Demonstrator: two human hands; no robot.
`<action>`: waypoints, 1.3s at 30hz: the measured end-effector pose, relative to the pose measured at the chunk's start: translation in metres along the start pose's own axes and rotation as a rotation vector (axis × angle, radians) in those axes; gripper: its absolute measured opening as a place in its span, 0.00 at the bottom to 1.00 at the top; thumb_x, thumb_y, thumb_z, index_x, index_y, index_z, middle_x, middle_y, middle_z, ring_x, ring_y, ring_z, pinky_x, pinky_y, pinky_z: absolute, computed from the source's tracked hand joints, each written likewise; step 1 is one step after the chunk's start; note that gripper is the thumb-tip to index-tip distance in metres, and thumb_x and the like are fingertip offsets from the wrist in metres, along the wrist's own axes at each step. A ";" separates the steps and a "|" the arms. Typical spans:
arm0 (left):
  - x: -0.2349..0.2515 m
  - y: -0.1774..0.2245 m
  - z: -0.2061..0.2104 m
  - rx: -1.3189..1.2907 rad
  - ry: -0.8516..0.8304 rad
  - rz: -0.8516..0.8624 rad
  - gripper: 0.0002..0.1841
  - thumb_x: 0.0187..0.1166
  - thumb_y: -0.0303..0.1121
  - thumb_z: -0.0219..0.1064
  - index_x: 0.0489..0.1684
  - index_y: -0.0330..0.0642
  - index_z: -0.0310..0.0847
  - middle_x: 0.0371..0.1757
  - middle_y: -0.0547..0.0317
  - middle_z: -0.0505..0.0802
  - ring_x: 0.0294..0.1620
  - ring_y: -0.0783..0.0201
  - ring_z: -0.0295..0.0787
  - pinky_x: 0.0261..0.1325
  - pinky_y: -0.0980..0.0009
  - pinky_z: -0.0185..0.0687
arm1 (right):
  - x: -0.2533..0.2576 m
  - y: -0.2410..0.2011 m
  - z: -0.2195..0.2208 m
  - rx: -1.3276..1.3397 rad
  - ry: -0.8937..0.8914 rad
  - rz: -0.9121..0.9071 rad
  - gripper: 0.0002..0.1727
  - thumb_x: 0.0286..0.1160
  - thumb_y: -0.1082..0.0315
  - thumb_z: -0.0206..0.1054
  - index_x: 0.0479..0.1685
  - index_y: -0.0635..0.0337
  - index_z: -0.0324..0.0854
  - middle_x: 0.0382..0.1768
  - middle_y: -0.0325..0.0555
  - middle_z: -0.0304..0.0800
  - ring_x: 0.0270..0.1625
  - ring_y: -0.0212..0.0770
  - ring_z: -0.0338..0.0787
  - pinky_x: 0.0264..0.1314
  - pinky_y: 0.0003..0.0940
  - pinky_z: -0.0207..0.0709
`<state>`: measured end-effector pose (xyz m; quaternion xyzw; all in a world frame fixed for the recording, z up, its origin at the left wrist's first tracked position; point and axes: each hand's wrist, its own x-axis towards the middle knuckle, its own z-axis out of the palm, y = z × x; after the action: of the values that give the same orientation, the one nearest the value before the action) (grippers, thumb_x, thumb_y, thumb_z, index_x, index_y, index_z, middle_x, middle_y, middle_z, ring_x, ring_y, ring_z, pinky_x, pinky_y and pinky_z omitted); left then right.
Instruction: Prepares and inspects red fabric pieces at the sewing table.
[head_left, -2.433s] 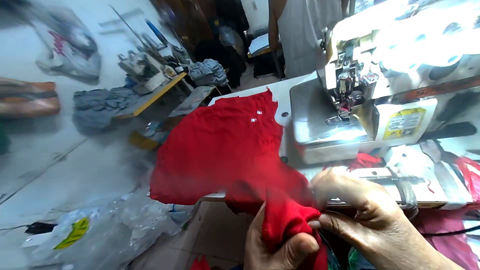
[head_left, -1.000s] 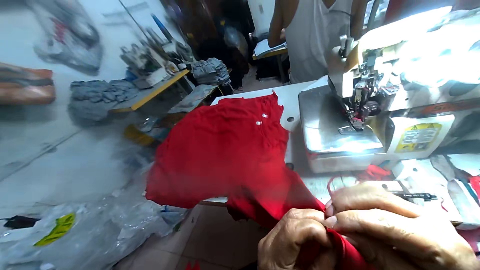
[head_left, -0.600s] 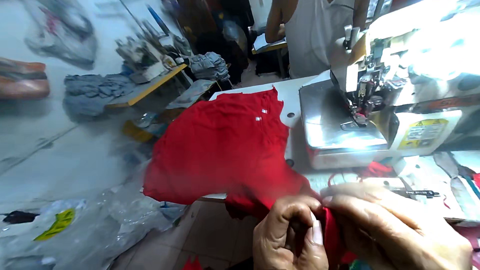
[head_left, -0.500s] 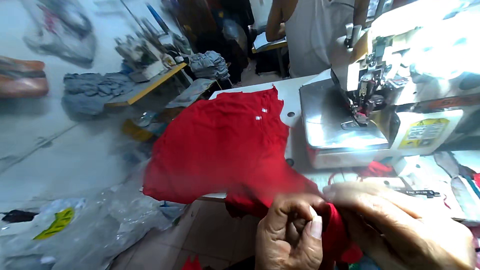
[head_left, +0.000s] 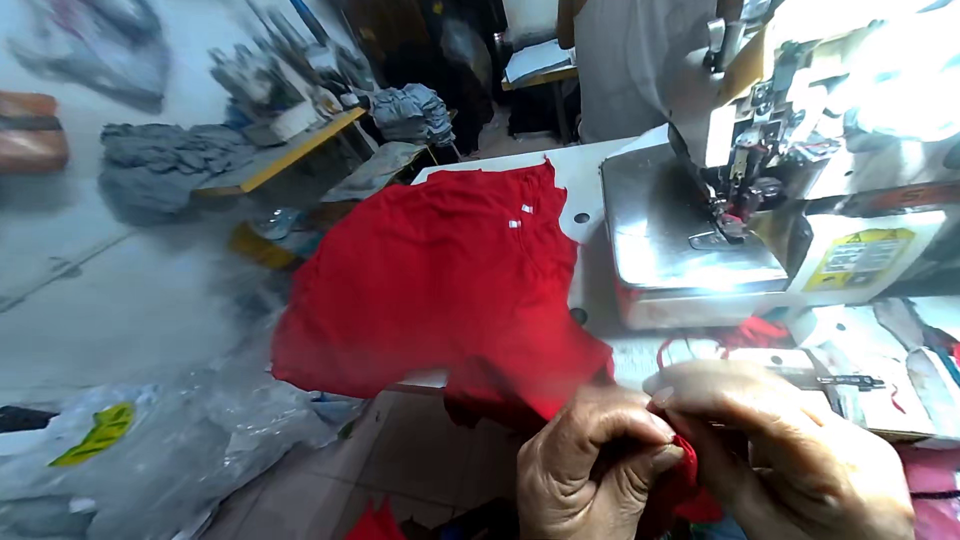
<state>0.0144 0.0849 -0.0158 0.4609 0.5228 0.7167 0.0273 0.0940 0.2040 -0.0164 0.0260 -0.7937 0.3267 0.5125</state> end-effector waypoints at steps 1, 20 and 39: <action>0.000 0.000 0.001 -0.020 0.002 -0.013 0.05 0.81 0.34 0.67 0.45 0.47 0.88 0.49 0.77 0.93 0.56 0.87 0.86 0.61 0.88 0.80 | 0.000 -0.001 0.001 -0.012 0.006 0.006 0.05 0.83 0.69 0.65 0.43 0.61 0.81 0.40 0.42 0.92 0.47 0.21 0.89 0.53 0.09 0.78; 0.002 -0.004 -0.007 -0.147 0.003 -0.140 0.08 0.81 0.40 0.66 0.39 0.49 0.88 0.41 0.76 0.92 0.49 0.86 0.87 0.54 0.89 0.81 | 0.014 -0.014 -0.025 -0.308 -0.290 -0.122 0.06 0.82 0.71 0.64 0.41 0.57 0.87 0.38 0.45 0.95 0.47 0.34 0.92 0.48 0.20 0.80; -0.004 0.009 0.001 -0.014 0.126 -0.245 0.04 0.76 0.30 0.72 0.41 0.43 0.91 0.42 0.74 0.96 0.46 0.83 0.91 0.54 0.82 0.87 | 0.004 -0.010 -0.019 -0.166 -0.129 0.019 0.07 0.82 0.69 0.66 0.39 0.60 0.89 0.39 0.44 0.95 0.46 0.25 0.91 0.51 0.12 0.79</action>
<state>0.0219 0.0796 -0.0111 0.3475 0.5707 0.7392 0.0848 0.1105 0.2079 -0.0033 -0.0033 -0.8496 0.2623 0.4575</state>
